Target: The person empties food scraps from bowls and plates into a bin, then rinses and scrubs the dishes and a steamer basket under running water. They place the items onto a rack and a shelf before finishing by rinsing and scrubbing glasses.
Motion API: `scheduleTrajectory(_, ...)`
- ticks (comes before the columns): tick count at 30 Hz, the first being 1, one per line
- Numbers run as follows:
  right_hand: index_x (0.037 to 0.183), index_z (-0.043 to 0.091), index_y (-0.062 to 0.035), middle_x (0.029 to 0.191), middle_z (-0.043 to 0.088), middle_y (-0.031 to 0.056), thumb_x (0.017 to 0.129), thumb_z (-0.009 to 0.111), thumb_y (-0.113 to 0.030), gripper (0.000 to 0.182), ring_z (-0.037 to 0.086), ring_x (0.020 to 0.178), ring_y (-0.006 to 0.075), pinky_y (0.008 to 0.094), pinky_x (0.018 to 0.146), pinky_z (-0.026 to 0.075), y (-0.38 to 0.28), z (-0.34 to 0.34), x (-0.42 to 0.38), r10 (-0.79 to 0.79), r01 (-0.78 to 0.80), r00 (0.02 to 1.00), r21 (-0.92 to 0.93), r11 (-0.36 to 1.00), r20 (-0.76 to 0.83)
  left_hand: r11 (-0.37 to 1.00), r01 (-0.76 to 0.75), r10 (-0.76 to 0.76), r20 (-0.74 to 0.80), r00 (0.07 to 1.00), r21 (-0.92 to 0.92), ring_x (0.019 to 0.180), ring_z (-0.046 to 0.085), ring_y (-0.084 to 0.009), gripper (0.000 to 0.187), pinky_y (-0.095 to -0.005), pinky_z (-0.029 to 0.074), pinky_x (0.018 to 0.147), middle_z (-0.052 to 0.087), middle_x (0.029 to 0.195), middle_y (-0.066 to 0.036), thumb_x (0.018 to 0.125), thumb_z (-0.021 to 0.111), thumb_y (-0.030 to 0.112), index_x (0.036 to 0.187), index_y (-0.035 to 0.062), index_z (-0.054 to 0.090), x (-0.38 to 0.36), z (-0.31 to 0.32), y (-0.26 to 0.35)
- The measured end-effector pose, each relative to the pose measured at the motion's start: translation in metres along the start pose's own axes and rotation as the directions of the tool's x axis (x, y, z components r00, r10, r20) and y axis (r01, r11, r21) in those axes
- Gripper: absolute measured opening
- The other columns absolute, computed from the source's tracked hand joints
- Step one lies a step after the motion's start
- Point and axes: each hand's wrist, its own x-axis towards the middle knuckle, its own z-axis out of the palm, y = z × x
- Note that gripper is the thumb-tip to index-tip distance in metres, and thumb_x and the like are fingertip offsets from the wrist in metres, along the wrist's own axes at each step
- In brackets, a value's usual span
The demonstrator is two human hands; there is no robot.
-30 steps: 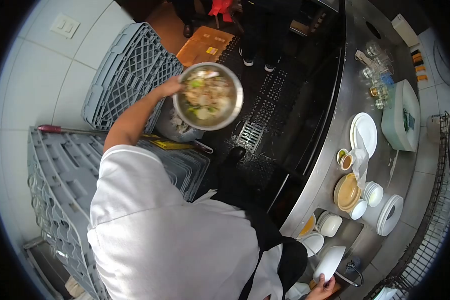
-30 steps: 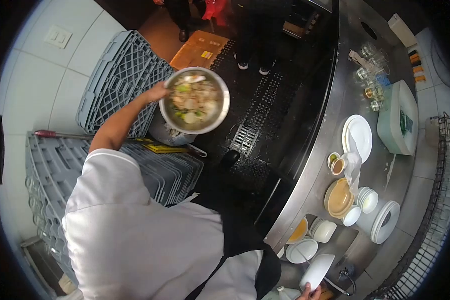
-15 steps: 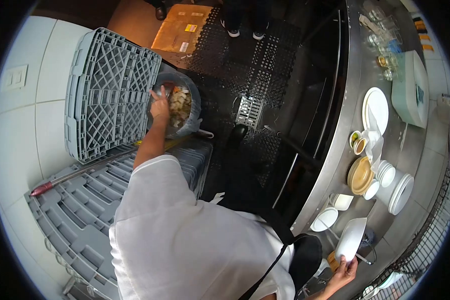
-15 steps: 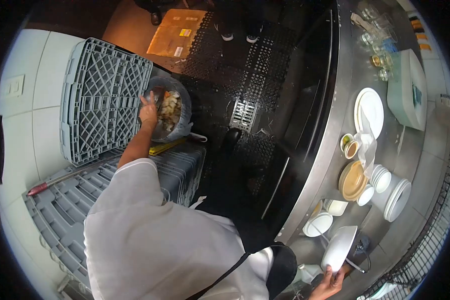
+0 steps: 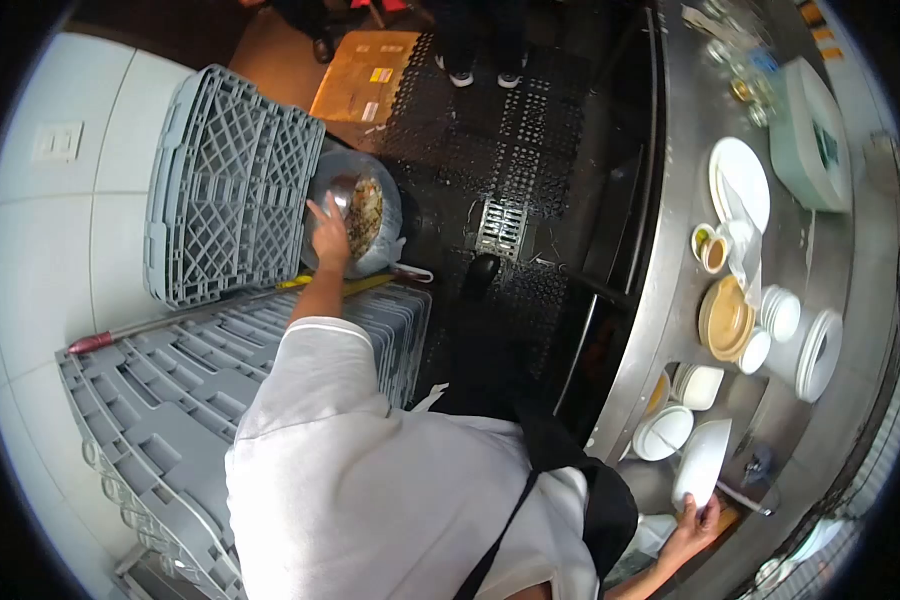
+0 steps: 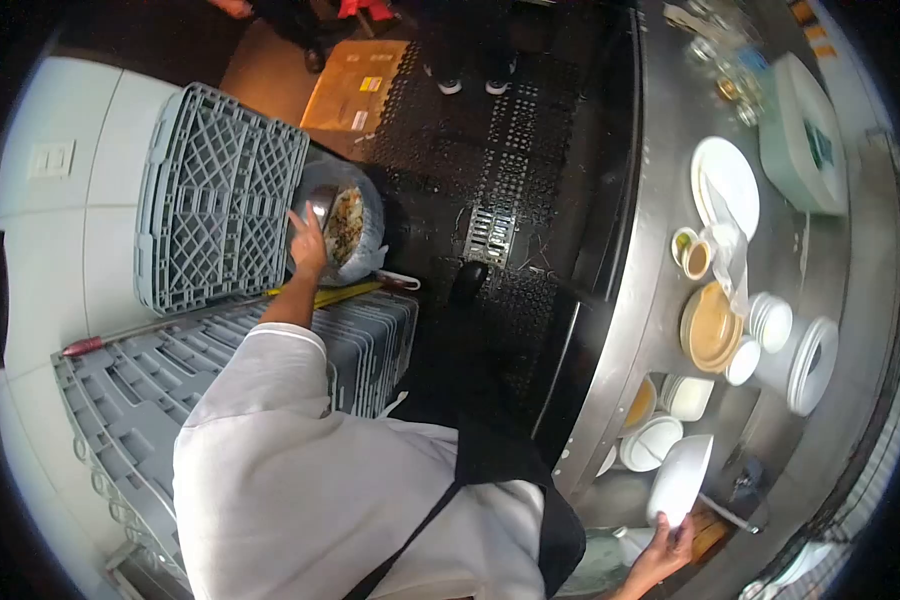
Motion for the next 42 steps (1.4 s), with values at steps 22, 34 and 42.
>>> scheduleTrajectory(22,0.095,0.070,0.0058,0.084,0.067,0.0216,0.073,0.078,-0.005,0.026,0.064,0.077,0.0393,0.0444,0.070,0.050,0.151,-0.026,-0.093,0.069,-0.066,0.951,0.022,0.998,-0.300,0.338,-0.281,0.599,-0.025,0.800,-0.898,0.061,0.062,-0.0207,0.034,-0.0350,0.055,0.054,0.062,0.078,-0.007,0.081,0.054,0.021,0.108,0.0029,0.064,0.052,-0.513,0.284)
scheduleTrajectory(34,0.093,0.071,0.0031,0.083,0.070,0.0187,0.072,0.079,-0.005,0.024,0.065,0.075,0.0371,0.0435,0.069,0.051,0.067,-0.015,-0.039,0.184,-0.200,0.926,-0.016,0.980,-0.328,0.032,0.087,0.883,0.069,0.464,-0.996,0.077,0.071,-0.0336,0.031,-0.0400,0.065,0.056,0.066,0.101,-0.020,0.084,0.055,0.008,0.109,-0.0095,0.064,-0.076,-0.494,0.778)
scheduleTrajectory(42,0.090,0.070,0.0029,0.078,0.067,0.0176,0.071,0.079,-0.001,0.022,0.063,0.071,0.0344,0.0424,0.065,0.049,0.001,0.008,0.020,0.172,-0.201,0.923,-0.051,0.978,-0.345,0.122,0.021,0.962,0.124,0.244,-0.992,0.082,0.071,-0.0313,0.043,-0.0367,0.061,0.064,0.066,0.110,-0.023,0.090,0.068,0.031,0.112,-0.0056,0.066,-0.086,-0.438,0.865)
